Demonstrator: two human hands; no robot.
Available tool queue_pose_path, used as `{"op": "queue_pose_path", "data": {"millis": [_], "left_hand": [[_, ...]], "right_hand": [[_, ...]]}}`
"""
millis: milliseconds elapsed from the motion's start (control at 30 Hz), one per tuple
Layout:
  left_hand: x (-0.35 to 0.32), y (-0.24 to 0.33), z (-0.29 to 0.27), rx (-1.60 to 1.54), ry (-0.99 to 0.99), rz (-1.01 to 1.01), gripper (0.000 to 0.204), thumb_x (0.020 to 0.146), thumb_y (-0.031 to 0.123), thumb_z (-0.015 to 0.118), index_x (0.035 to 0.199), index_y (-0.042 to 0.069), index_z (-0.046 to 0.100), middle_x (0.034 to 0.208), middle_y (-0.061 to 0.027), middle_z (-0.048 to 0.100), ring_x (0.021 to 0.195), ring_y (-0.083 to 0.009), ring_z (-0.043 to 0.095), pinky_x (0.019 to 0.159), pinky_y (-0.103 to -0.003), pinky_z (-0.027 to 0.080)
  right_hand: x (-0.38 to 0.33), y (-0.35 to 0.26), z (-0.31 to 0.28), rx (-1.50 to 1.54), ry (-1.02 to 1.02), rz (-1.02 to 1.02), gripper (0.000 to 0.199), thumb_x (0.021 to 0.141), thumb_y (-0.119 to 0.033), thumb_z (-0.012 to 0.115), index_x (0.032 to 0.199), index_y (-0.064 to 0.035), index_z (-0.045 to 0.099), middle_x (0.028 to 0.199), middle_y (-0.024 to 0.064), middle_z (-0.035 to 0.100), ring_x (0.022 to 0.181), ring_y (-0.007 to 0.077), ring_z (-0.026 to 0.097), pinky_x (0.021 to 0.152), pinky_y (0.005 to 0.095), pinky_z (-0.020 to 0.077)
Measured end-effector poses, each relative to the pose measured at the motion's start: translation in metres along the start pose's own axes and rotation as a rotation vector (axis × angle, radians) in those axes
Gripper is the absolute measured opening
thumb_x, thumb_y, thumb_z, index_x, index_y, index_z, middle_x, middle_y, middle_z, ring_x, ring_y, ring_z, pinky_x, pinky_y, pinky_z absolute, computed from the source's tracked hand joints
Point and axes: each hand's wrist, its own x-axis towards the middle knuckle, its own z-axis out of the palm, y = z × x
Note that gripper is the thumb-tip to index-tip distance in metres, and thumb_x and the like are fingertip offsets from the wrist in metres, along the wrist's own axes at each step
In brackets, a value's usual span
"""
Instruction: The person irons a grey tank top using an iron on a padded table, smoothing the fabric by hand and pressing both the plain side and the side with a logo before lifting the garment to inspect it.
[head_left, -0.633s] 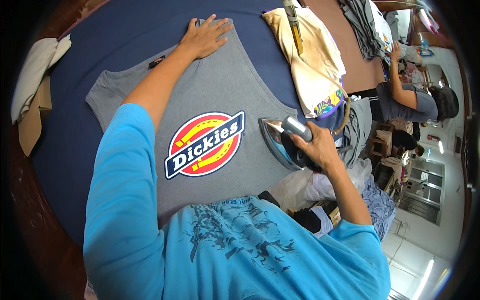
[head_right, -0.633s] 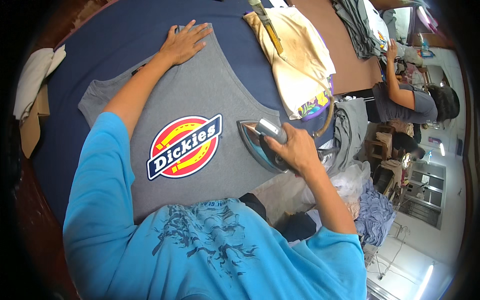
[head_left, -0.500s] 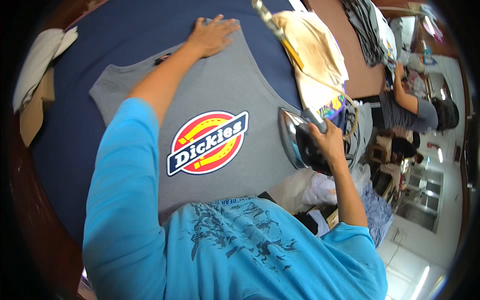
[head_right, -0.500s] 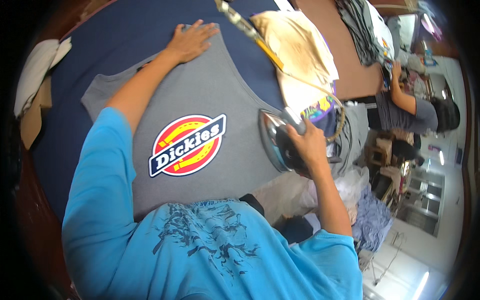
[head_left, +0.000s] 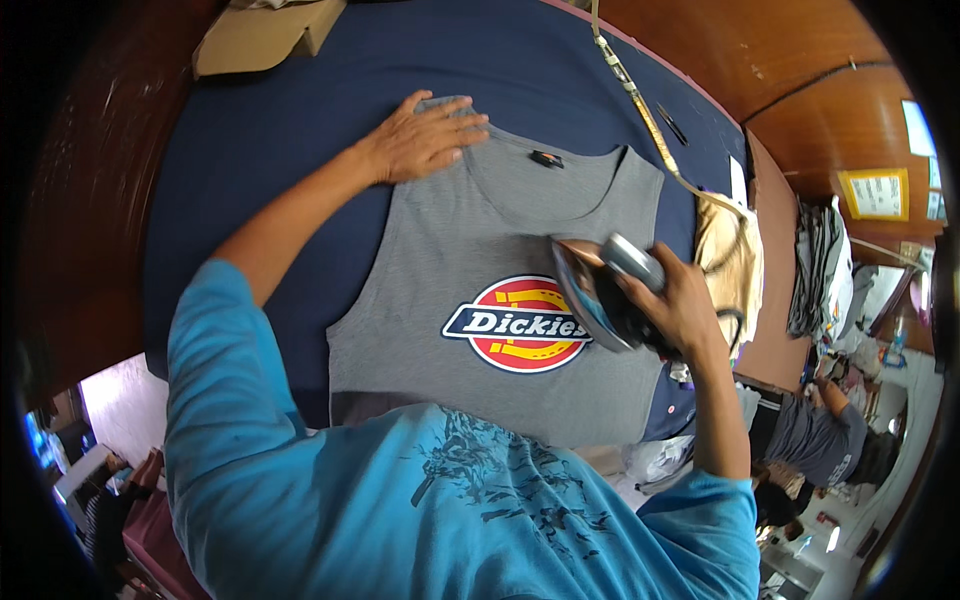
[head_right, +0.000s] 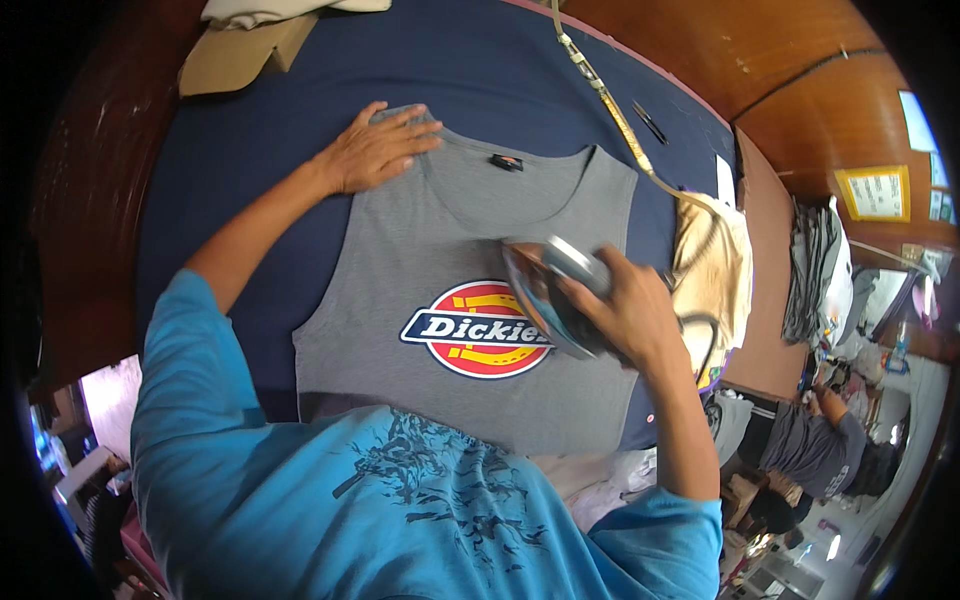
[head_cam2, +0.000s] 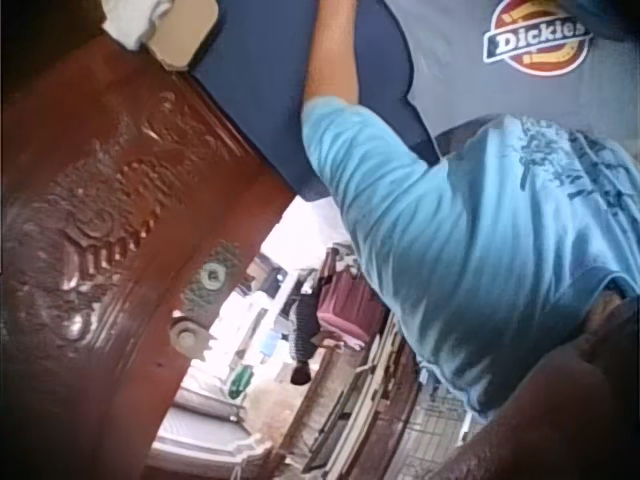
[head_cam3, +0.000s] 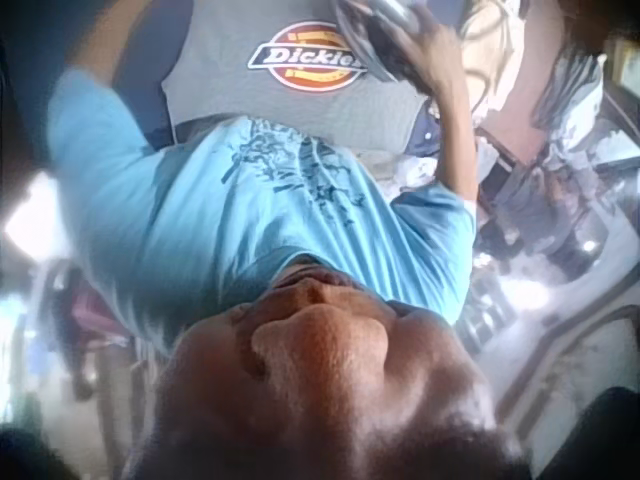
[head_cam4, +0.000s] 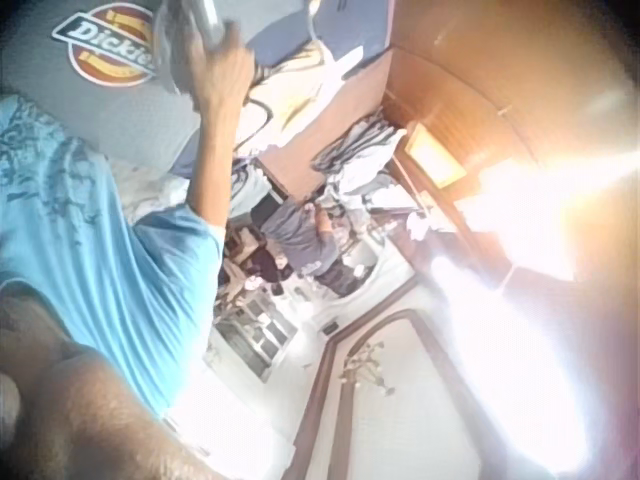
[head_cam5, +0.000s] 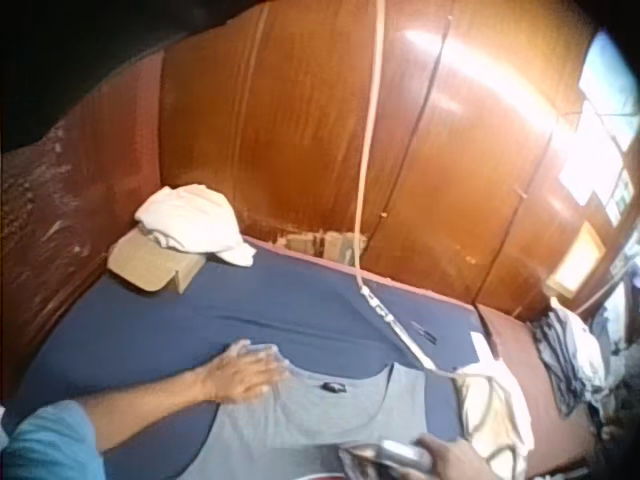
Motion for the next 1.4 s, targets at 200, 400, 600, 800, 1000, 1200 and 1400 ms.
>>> {"op": "queue_pose_path", "data": {"millis": [200,400,600,800,1000,1200,1400], "left_hand": [[0.018,-0.04,0.016,0.025,-0.13,-0.101,0.045,0.097,0.031,0.022,0.141,0.032,0.021,0.149,0.0079,0.016,0.138,-0.0178,0.009,0.112,-0.051,0.009],[0.024,-0.053,0.016,0.026,-0.139,-0.016,0.046,0.097,0.029,0.022,0.142,0.034,0.018,0.149,0.0094,0.013,0.138,-0.0174,0.01,0.111,-0.05,0.01],[0.032,-0.068,0.024,0.082,-0.102,0.039,0.046,0.096,0.029,0.022,0.142,0.032,0.021,0.149,0.0067,0.016,0.138,-0.0184,0.011,0.11,-0.051,0.011],[0.002,-0.09,0.001,0.127,0.111,-0.277,0.046,0.096,0.025,0.031,0.141,0.027,0.027,0.148,-0.0019,0.021,0.137,-0.0227,0.019,0.106,-0.05,0.019],[-0.16,0.004,-0.004,-0.335,0.489,-0.789,0.034,0.095,0.031,0.038,0.109,0.007,0.059,0.102,-0.0128,0.062,0.097,-0.028,0.058,0.088,-0.043,0.039],[-0.224,0.185,-0.014,-0.664,0.4,-1.324,0.033,0.084,0.033,0.056,0.073,0.002,0.059,0.064,-0.0139,0.058,0.06,-0.0328,0.057,0.056,-0.039,0.043],[-0.225,0.201,0.029,-0.438,0.474,-1.471,0.024,0.08,0.03,0.061,0.08,0.006,0.063,0.074,-0.0091,0.063,0.075,-0.027,0.059,0.077,-0.038,0.039]], "right_hand": [[0.094,-0.087,0.036,-0.146,-0.058,-0.356,0.054,0.08,-0.052,0.056,0.093,0.0007,0.063,0.061,0.0167,0.062,0.058,0.0294,0.065,0.056,0.0363,0.0523],[0.124,-0.133,0.06,-0.158,-0.121,-0.424,0.056,0.081,-0.054,0.054,0.086,0.0001,0.064,0.057,0.0148,0.061,0.057,0.029,0.064,0.055,0.0359,0.053],[0.139,-0.14,0.062,-0.147,0.03,-0.37,0.051,0.079,-0.048,0.06,0.09,0.0025,0.063,0.061,0.0186,0.062,0.057,0.0296,0.065,0.059,0.0358,0.0524],[0.17,-0.163,0.057,-0.071,0.143,-0.255,0.05,0.079,-0.046,0.057,0.093,0.0011,0.065,0.079,0.0206,0.065,0.079,0.0342,0.064,0.073,0.0388,0.0509],[0.217,-0.173,0.053,0.007,0.184,-0.249,0.049,0.08,-0.048,0.057,0.094,-0.0013,0.067,0.089,0.0214,0.065,0.09,0.0355,0.062,0.081,0.0385,0.0483],[0.261,-0.166,0.049,0.016,0.211,-0.283,0.056,0.079,-0.054,0.056,0.096,-0.0012,0.066,0.095,0.0225,0.064,0.095,0.0363,0.06,0.083,0.0396,0.0469],[0.165,-0.166,0.071,-0.207,-0.182,-0.81,0.068,0.076,-0.063,0.05,0.096,0.0008,0.064,0.076,0.0231,0.064,0.073,0.0351,0.065,0.069,0.0383,0.0522]]}}
